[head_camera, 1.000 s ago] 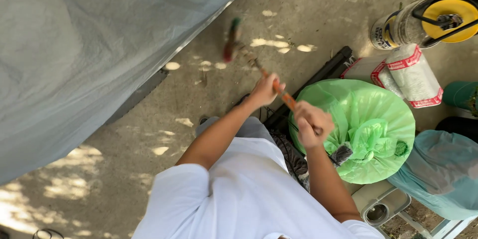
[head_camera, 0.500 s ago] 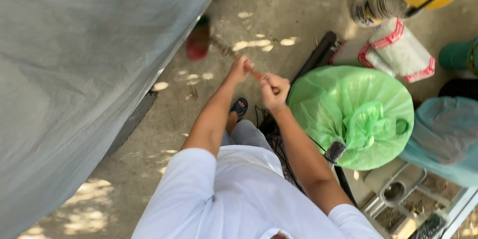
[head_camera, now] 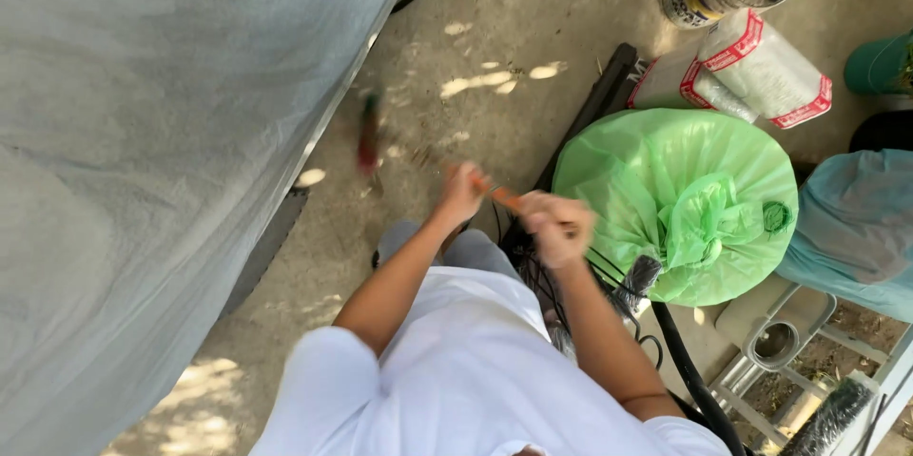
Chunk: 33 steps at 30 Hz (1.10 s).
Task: The recorder is sweeping debris and leaves in an outdoor patio area using a broom.
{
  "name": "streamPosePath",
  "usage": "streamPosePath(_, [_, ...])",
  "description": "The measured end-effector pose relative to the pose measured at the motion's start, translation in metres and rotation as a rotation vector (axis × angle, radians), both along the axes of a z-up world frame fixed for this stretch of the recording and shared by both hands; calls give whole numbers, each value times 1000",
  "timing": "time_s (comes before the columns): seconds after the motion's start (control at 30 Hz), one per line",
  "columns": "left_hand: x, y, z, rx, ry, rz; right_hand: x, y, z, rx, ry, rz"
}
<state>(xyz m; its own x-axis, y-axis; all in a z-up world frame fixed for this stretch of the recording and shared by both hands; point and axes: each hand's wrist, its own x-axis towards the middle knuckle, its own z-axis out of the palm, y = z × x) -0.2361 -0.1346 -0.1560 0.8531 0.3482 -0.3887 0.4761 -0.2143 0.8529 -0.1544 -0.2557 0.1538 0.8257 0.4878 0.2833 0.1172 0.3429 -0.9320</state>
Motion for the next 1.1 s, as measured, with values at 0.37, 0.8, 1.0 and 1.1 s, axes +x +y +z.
streamPosePath(0.37, [49, 5, 18, -155, -325, -86, -15, 24, -8, -274, -219, 12])
streamPosePath(0.8, [-101, 106, 72, -75, -154, -214, -133, 112, 60, -183, -16, -70])
streamPosePath(1.0, [-75, 129, 50, -286, -188, -509, -178, 156, 32, -402, -235, -319])
streamPosePath(1.1, [-83, 131, 107, -202, -262, -548, -206, 161, 56, -383, -259, -407])
